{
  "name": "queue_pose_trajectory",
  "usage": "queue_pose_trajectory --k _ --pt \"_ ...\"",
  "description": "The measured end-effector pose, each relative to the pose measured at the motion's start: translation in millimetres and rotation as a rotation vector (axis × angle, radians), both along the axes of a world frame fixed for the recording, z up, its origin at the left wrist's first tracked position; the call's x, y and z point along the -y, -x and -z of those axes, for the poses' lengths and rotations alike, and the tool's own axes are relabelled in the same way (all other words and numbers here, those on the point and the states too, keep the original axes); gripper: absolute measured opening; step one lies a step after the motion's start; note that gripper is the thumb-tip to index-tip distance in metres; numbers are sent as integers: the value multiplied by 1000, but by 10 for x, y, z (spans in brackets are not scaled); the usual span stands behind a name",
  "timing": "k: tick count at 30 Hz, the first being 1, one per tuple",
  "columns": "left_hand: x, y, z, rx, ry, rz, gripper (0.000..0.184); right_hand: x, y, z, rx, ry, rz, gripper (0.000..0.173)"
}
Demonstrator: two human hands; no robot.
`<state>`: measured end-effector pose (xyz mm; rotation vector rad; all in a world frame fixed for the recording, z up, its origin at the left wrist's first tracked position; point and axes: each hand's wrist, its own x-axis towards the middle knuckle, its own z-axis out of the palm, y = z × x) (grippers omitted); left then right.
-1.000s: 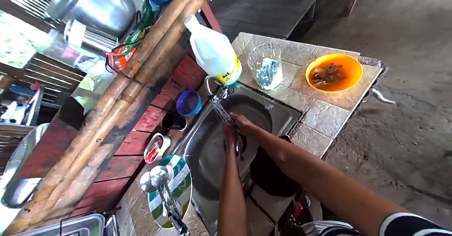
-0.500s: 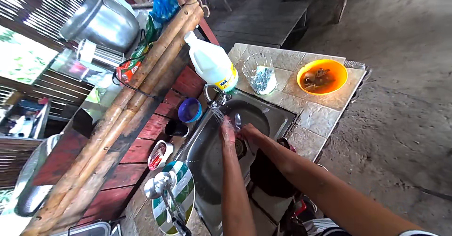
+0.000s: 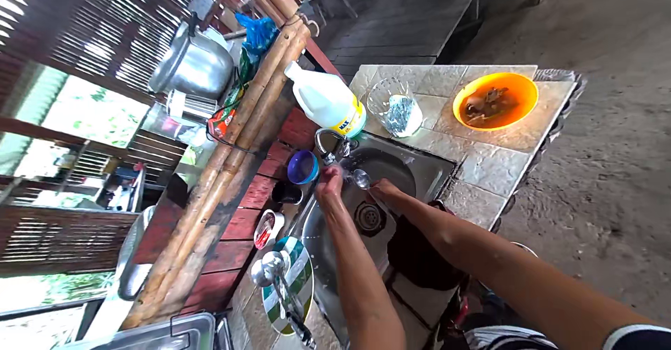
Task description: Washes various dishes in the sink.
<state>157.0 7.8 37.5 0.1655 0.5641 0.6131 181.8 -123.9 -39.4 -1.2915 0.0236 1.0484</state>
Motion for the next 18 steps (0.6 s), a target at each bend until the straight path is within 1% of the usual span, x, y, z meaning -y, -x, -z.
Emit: queue_pose_trajectory --k 1,2,3,4,6,7,8,9,10,12,14,15,16,18 --pt "-36 9 -125 -45 -149 14 17 6 3 -4 17 0 -14 23" --pt "-31 -8 -261 -128 -368 36 20 12 -2 3 50 9 -35 25" --pt "-8 -28 -379 -257 -645 75 19 12 -8 24 96 16 -55 27" --pt "25 -45 -484 -426 -953 141 16 21 -20 35 143 23 -82 27" --pt "91 -80 -686 -868 -1589 357 20 54 -46 -7 193 31 -136 28" --pt "128 -111 -779 -1083 -1856 462 21 54 -53 -18 200 27 -147 28" --pt "179 -140 -848 -1241 -2048 533 20 54 -55 -29 196 7 -147 27" --pt "220 -158 -883 -1330 -2185 577 18 50 -59 -29 189 -21 -140 26" --pt "248 -160 -897 -1374 -2283 603 16 44 -66 -25 169 -54 -131 27" --pt "239 -125 -889 -1385 -2352 595 15 26 -73 -10 125 -118 -90 28" --pt "151 -14 -783 -1321 -2258 495 18 10 -85 7 85 -171 -49 27" --pt "104 65 -652 -1255 -2166 438 24 -13 -94 37 66 -202 -32 26" --pt "95 136 -483 -1171 -2036 441 35 -39 -105 66 47 -238 -24 25" --pt "185 218 -86 -956 -1731 626 65 -73 -94 102 27 -328 -43 17"
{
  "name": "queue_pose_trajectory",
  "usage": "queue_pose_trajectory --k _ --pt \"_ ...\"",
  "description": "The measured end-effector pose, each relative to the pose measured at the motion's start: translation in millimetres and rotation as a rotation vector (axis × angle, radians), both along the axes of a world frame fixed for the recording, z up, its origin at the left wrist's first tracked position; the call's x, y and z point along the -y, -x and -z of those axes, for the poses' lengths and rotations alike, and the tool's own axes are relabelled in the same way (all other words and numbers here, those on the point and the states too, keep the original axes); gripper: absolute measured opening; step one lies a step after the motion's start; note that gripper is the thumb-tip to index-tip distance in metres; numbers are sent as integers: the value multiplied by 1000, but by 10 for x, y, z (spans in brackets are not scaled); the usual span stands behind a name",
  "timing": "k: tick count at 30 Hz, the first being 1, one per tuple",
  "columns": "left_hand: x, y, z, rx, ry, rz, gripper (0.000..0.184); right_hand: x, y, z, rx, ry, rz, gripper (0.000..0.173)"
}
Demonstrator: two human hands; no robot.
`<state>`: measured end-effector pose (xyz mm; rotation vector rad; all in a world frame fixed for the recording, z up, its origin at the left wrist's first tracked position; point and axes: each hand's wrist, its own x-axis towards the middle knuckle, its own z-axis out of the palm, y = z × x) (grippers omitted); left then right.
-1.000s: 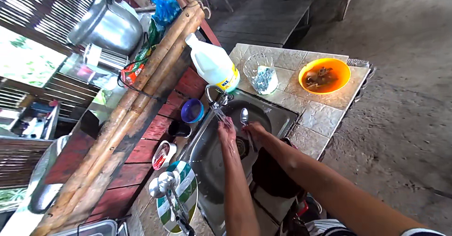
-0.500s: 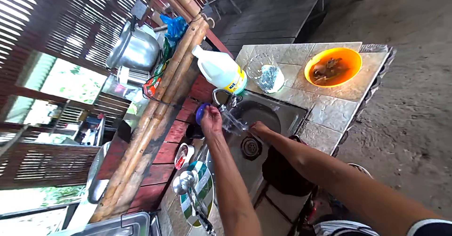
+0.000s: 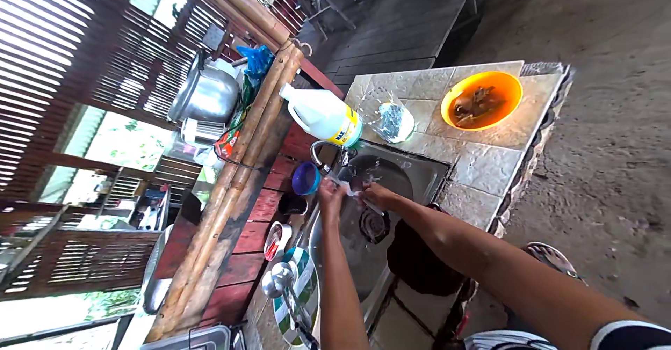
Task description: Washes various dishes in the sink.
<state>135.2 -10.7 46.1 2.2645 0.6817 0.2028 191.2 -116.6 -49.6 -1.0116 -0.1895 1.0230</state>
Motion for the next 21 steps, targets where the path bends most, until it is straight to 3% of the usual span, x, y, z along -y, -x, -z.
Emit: queue_pose_trajectory --k 2,4,6,9,11,16,19,21 --pt "148 -19 308 12 234 34 69 -20 34 13 2 -35 -45 12" --pt "220 -106 473 126 279 -24 37 -6 40 -8 65 3 -91 19" --pt "212 -191 526 243 363 -128 23 17 16 -62 192 107 -81 27" --pt "79 -217 598 399 628 -264 29 10 -38 -99 375 266 -134 30" --pt "7 -151 608 402 720 -247 37 -16 -7 -91 415 288 -149 27" --pt "-70 -233 324 189 628 -16 19 -99 24 -116 266 127 -65 21" --pt "-129 -290 401 210 620 -76 20 -116 36 -135 128 33 7 21" --pt "-150 -296 384 177 573 -92 26 -105 14 -150 222 101 3 20"
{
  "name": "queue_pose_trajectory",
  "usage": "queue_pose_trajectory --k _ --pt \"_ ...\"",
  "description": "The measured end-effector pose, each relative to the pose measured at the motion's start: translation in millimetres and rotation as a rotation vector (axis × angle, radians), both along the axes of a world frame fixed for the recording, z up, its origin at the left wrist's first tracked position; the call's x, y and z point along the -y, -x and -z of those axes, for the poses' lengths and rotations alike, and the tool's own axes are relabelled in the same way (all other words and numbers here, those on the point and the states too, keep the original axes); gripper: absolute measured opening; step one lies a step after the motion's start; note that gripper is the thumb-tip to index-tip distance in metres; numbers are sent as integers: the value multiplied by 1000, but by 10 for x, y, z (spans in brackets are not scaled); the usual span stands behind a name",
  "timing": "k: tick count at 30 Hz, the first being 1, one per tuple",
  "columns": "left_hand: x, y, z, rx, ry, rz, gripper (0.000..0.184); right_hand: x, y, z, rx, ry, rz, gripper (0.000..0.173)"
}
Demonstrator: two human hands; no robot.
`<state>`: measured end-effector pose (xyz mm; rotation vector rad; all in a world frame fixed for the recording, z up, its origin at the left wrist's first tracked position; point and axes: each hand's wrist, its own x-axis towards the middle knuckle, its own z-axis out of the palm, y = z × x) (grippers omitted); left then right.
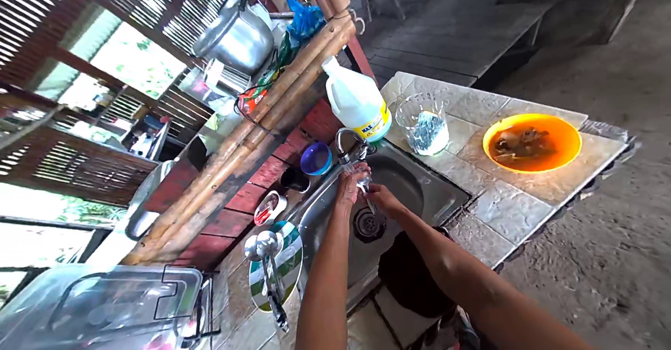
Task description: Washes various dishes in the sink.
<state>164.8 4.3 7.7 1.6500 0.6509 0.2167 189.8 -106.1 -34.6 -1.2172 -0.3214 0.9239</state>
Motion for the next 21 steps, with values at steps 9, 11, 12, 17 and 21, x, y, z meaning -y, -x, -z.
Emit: queue_pose_trajectory --k 9,11,12,17,21 --pt "275 729 -612 -257 -755 265 41 -38 266 -3 797 223 -145 34" --pt "355 919 -705 -242 -907 301 38 -9 372 -16 863 221 -159 33" --pt "377 1016 -772 -256 -959 340 37 3 439 -31 903 216 -169 33" --pt "158 1606 -1013 -139 -1098 339 38 -125 655 -7 1160 181 -373 35" --pt "-119 2484 -1406 33 -1188 203 39 -220 935 -253 1256 393 -674 38"
